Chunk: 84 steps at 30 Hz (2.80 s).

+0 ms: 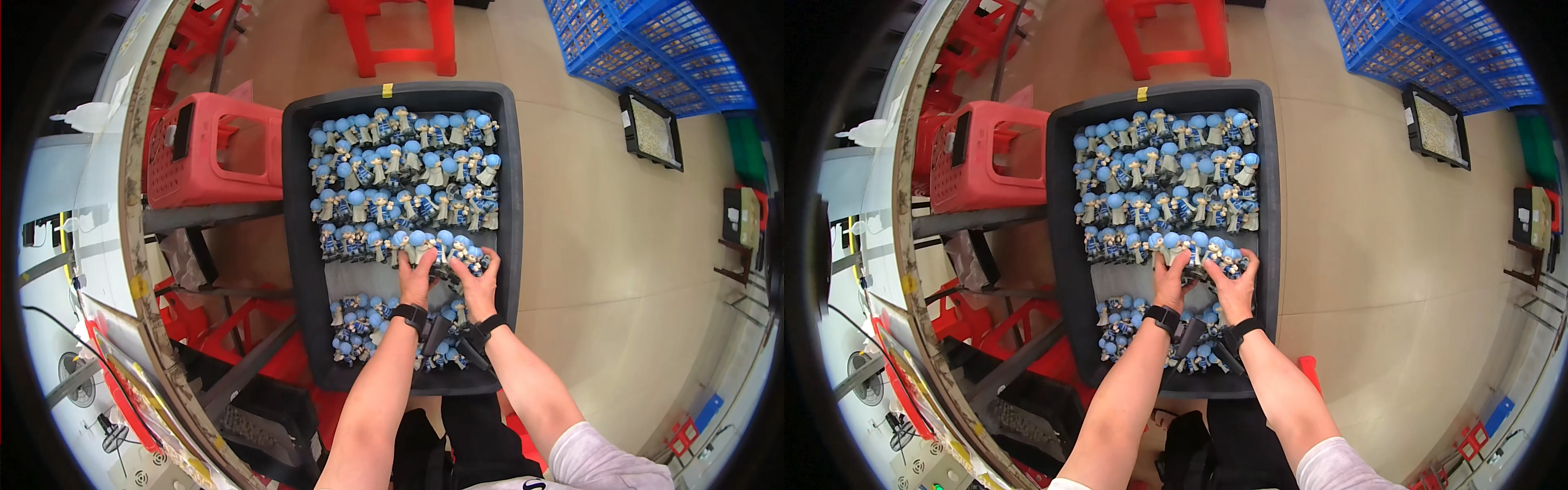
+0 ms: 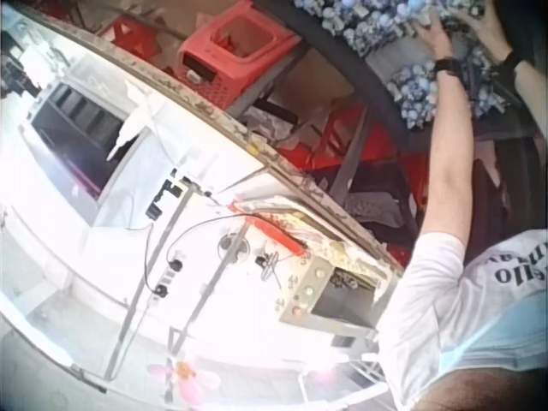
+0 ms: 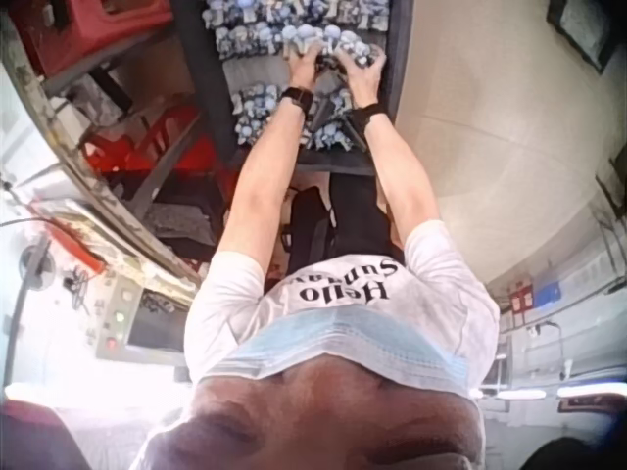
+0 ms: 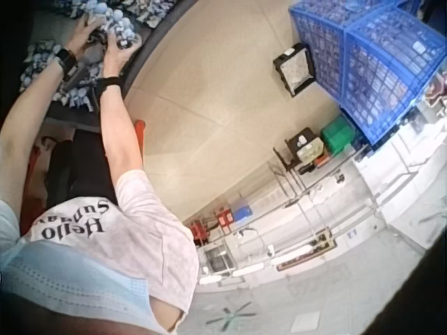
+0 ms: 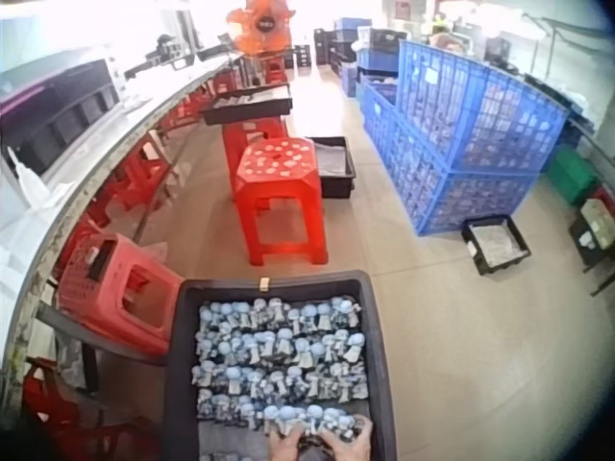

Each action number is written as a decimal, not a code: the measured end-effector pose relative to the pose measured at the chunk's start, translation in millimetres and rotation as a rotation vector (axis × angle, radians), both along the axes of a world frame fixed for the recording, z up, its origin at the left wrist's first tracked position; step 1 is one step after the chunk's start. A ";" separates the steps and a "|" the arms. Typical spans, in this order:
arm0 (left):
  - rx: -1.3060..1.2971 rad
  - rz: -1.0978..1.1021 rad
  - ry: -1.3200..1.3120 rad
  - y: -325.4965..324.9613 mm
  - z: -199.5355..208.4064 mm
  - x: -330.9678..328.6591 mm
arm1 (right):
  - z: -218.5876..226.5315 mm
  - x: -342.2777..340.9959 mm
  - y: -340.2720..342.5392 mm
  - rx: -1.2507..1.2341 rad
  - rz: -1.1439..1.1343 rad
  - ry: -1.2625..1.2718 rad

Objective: Apply glue and assemble small toy figurines at a factory workbench.

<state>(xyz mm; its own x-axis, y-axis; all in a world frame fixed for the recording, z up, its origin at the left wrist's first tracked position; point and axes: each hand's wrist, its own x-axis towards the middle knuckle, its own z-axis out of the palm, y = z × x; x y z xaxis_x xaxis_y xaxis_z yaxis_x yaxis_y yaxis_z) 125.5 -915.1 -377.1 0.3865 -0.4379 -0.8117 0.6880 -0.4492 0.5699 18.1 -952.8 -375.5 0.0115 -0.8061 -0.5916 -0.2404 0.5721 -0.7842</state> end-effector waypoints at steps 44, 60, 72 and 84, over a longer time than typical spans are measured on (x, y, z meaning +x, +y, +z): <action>-0.340 2.157 -0.775 615.6 421.9 -101.7 | 431.4 94.0 593.4 -0.214 2.082 -0.715; -0.589 2.390 -0.523 783.3 379.1 55.1 | 380.4 274.6 786.9 -1.015 2.396 -0.304; -0.727 2.245 -0.644 798.3 334.3 77.6 | 397.9 273.2 820.0 -1.095 2.408 -0.361; -0.920 1.924 -0.192 816.9 354.8 63.9 | 407.6 261.2 843.9 -1.184 2.420 -0.400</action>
<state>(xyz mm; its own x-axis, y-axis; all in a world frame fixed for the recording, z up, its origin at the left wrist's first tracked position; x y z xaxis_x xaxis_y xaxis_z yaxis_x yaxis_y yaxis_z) 189.3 -98.2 -22.3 0.7503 0.3531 -0.5589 -0.2444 0.9337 0.2618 279.3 -108.9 32.1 0.6585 0.7524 -0.0172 0.6230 -0.5578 -0.5484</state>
